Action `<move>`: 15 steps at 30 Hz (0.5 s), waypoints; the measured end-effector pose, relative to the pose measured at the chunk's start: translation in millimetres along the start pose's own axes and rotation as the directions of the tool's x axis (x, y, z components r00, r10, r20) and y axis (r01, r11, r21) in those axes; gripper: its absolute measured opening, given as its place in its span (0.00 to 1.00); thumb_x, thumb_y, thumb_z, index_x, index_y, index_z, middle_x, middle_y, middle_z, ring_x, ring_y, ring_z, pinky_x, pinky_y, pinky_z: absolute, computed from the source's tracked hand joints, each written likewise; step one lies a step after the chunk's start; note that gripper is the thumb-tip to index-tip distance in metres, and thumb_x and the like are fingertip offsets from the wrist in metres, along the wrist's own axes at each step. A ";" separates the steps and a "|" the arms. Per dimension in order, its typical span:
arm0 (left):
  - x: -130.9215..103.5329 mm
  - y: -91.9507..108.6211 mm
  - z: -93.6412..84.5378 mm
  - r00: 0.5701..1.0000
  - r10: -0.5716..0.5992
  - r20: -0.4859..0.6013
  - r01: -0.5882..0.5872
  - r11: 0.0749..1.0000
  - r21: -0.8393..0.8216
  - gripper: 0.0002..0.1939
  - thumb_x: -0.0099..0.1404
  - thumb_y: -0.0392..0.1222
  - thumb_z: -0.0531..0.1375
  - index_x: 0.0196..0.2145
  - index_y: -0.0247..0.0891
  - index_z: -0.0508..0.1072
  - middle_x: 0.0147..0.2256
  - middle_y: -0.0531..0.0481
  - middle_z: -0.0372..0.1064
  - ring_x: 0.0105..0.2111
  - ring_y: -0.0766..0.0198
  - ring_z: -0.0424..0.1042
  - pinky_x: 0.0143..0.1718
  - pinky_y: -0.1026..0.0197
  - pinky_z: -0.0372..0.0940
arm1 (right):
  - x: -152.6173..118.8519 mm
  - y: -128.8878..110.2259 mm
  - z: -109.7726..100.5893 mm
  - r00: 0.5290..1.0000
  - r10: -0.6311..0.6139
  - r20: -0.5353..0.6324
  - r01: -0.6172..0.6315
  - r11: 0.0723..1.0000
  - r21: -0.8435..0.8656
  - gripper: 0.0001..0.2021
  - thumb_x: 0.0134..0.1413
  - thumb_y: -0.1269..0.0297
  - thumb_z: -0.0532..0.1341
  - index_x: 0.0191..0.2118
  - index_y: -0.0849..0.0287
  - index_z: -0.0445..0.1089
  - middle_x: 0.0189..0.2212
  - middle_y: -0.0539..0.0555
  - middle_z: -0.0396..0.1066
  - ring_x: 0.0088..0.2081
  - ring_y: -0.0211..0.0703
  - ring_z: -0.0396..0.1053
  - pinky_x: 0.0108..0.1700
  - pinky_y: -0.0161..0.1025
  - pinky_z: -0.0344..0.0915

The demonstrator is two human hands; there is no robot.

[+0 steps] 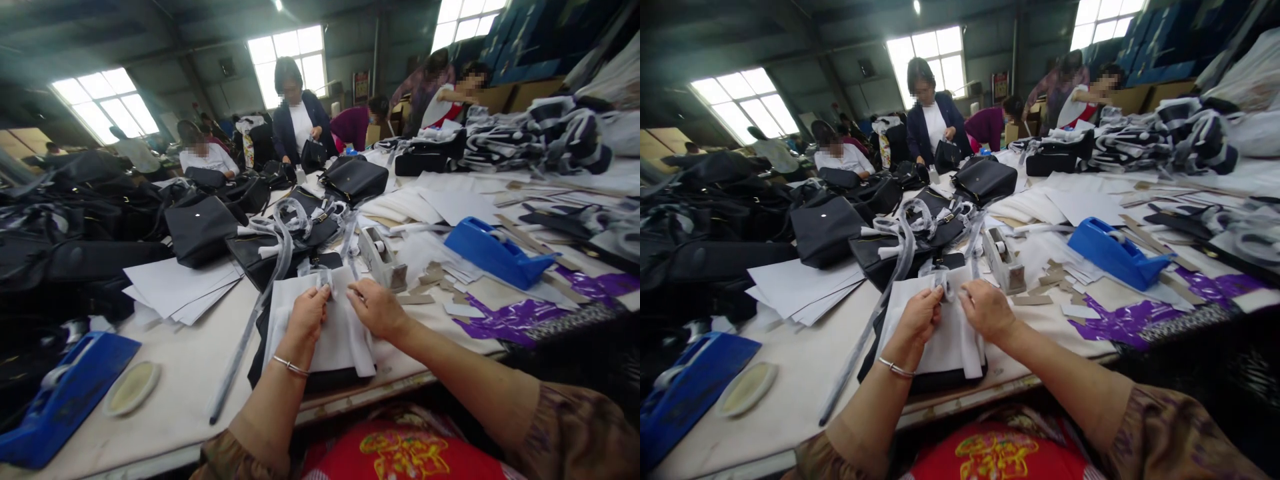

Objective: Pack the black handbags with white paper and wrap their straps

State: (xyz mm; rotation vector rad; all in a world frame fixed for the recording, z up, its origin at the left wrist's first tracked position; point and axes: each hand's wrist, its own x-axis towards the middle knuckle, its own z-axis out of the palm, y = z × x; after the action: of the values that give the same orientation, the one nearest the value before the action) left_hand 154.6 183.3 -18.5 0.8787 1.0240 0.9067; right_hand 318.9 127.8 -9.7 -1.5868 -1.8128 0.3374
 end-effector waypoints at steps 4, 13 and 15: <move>-5.3 -11.9 -0.4 0.998 0.050 -0.036 -0.048 0.997 0.063 0.23 0.50 0.56 0.70 0.25 0.38 0.63 0.16 0.63 0.50 0.14 0.76 0.47 0.16 0.66 0.40 | -41.7 1.0 -6.1 0.965 0.245 0.092 -0.255 0.958 0.129 0.13 0.55 0.55 0.63 0.40 0.60 0.72 0.30 0.55 0.73 0.33 0.46 0.69 0.38 0.39 0.61; -18.4 -24.9 -3.6 0.984 0.166 -0.066 -0.153 0.974 0.165 0.22 0.54 0.58 0.67 0.26 0.38 0.65 0.15 0.62 0.51 0.15 0.74 0.50 0.17 0.67 0.44 | -82.4 -31.0 4.5 0.907 0.281 0.313 -0.355 0.910 0.213 0.09 0.43 0.63 0.69 0.26 0.60 0.69 0.25 0.50 0.67 0.29 0.40 0.62 0.32 0.36 0.55; -30.9 -24.8 -4.2 0.981 0.184 -0.068 -0.168 0.968 0.186 0.21 0.55 0.58 0.66 0.25 0.38 0.65 0.15 0.62 0.51 0.15 0.74 0.49 0.17 0.66 0.44 | -94.3 -33.9 -1.7 0.946 0.149 0.288 -0.244 0.911 0.331 0.07 0.45 0.64 0.68 0.26 0.59 0.69 0.26 0.49 0.67 0.30 0.40 0.62 0.33 0.35 0.56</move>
State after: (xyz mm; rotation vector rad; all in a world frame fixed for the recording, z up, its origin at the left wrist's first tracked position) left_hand 147.6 146.6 -32.5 1.1044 1.1270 1.0191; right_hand 295.0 30.8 -18.6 -1.5129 -1.6507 0.9585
